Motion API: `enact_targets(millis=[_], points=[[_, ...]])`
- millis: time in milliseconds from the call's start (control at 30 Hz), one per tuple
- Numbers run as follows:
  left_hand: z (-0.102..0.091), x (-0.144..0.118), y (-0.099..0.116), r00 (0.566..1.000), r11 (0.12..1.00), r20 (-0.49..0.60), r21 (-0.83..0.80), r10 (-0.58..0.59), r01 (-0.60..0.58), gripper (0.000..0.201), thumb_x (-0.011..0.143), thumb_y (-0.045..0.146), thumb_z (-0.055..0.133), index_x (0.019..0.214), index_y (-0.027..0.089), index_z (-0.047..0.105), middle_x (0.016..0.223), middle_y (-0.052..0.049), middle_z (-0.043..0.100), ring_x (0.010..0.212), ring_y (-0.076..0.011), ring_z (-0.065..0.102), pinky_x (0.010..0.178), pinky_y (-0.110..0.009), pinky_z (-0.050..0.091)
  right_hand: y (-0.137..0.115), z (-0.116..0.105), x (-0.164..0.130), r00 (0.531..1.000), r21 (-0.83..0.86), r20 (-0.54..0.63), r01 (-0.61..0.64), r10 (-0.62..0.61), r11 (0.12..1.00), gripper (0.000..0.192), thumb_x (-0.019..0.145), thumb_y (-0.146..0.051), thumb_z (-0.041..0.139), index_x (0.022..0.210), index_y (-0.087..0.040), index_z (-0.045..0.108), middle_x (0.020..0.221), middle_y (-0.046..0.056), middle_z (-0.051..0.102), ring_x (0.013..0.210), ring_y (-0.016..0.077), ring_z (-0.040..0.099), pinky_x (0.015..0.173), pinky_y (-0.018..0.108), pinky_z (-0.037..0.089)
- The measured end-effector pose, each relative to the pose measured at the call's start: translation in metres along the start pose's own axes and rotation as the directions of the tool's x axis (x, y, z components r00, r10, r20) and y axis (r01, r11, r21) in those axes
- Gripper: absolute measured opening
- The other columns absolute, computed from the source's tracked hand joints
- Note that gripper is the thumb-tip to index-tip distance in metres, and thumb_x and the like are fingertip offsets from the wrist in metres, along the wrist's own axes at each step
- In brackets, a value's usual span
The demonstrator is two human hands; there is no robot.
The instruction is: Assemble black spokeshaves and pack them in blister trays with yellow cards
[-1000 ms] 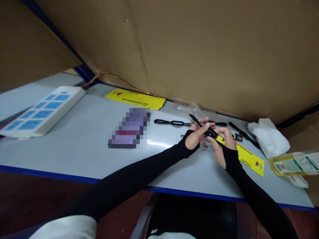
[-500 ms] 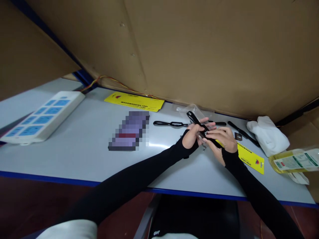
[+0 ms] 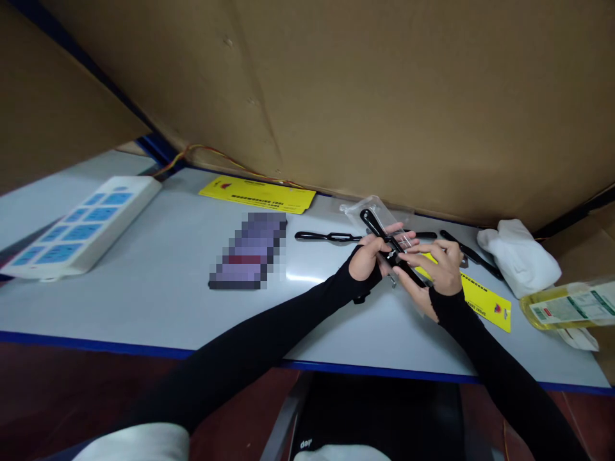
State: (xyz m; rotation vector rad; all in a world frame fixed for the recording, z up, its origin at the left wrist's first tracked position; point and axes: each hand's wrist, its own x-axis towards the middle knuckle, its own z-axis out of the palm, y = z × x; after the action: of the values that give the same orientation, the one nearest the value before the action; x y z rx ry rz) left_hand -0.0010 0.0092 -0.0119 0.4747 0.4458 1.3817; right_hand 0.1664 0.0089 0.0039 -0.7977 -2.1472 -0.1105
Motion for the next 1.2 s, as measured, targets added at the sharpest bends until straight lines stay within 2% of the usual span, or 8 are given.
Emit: enact_targets(millis=[100,200,433,533,700,900,1067,1200], points=[[0.000,-0.001,0.001,0.998,1.000,0.053,0.025,-0.016,0.015,0.070,0.061,0.003,0.059,0.130,0.011,0.062,0.129,-0.019,0.074,0.135,-0.0416,0.059,0.111,-0.070,0.044,0.002,-0.003,0.000,0.993,0.041,0.041,-0.116,0.114,0.992,0.036,0.081,-0.034,0.081,0.117,-0.027,0.076,0.111,0.009,0.071,0.107,0.0302,0.051,0.081,0.045,0.054],[0.001,-0.004,0.001,0.993,0.998,0.107,0.047,-0.047,0.042,0.074,0.065,0.005,0.060,0.138,0.014,0.058,0.137,-0.019,0.069,0.135,-0.0417,0.059,0.109,-0.072,0.045,0.003,-0.008,-0.001,0.977,0.043,0.132,-0.172,0.165,0.984,0.035,0.085,-0.034,0.077,0.119,-0.029,0.076,0.107,0.009,0.069,0.105,0.0304,0.051,0.080,0.046,0.055],[0.000,-0.006,-0.001,0.990,0.992,0.130,0.124,-0.052,0.035,0.063,0.071,0.008,0.065,0.134,0.015,0.063,0.142,-0.019,0.066,0.143,-0.0445,0.050,0.112,-0.071,0.042,0.005,-0.011,-0.001,0.933,0.013,0.183,-0.318,0.311,0.948,0.019,0.091,-0.038,0.071,0.104,-0.031,0.083,0.084,0.005,0.069,0.094,0.0268,0.051,0.086,0.044,0.046],[0.001,-0.007,-0.002,0.989,0.988,0.132,0.148,-0.059,0.039,0.061,0.071,0.009,0.068,0.132,0.014,0.064,0.141,-0.020,0.067,0.144,-0.0447,0.048,0.114,-0.070,0.040,0.001,-0.008,-0.001,0.917,-0.026,0.126,-0.378,0.379,0.925,0.012,0.090,-0.039,0.074,0.090,-0.032,0.084,0.079,0.003,0.071,0.093,0.0265,0.052,0.087,0.045,0.038],[0.004,-0.011,-0.002,0.987,0.986,0.143,0.158,-0.073,0.050,0.059,0.074,0.009,0.068,0.133,0.017,0.065,0.140,-0.018,0.067,0.144,-0.0420,0.049,0.116,-0.066,0.040,-0.005,0.001,-0.005,0.972,-0.073,-0.070,-0.231,0.226,0.970,0.015,0.090,-0.031,0.076,0.076,-0.028,0.077,0.071,0.001,0.070,0.084,0.0235,0.055,0.084,0.044,0.033],[0.010,-0.015,-0.002,0.995,0.987,0.097,0.159,-0.004,-0.011,0.062,0.077,0.010,0.072,0.137,0.017,0.064,0.138,-0.017,0.069,0.143,-0.0400,0.052,0.119,-0.060,0.040,-0.010,0.007,-0.009,0.975,-0.192,-0.208,-0.112,0.071,0.975,0.006,0.092,-0.025,0.073,0.087,-0.027,0.075,0.074,0.001,0.068,0.077,0.0201,0.059,0.080,0.042,0.036],[0.008,-0.015,-0.002,0.997,0.992,0.065,0.127,-0.035,0.027,0.052,0.080,0.011,0.071,0.132,0.016,0.065,0.137,-0.018,0.070,0.142,-0.0405,0.053,0.115,-0.063,0.044,-0.006,0.007,-0.008,0.985,-0.253,-0.173,-0.066,0.022,0.965,0.011,0.095,-0.027,0.070,0.085,-0.024,0.073,0.071,0.002,0.065,0.072,0.0187,0.060,0.073,0.037,0.040],[0.006,-0.012,-0.002,0.997,0.993,0.062,0.116,-0.036,0.029,0.051,0.080,0.011,0.070,0.130,0.014,0.066,0.136,-0.019,0.070,0.141,-0.0416,0.054,0.114,-0.065,0.043,0.000,0.007,-0.006,0.992,-0.186,-0.123,-0.010,-0.014,0.983,0.018,0.094,-0.028,0.071,0.077,-0.023,0.070,0.069,0.001,0.064,0.073,0.0191,0.059,0.072,0.036,0.038]])
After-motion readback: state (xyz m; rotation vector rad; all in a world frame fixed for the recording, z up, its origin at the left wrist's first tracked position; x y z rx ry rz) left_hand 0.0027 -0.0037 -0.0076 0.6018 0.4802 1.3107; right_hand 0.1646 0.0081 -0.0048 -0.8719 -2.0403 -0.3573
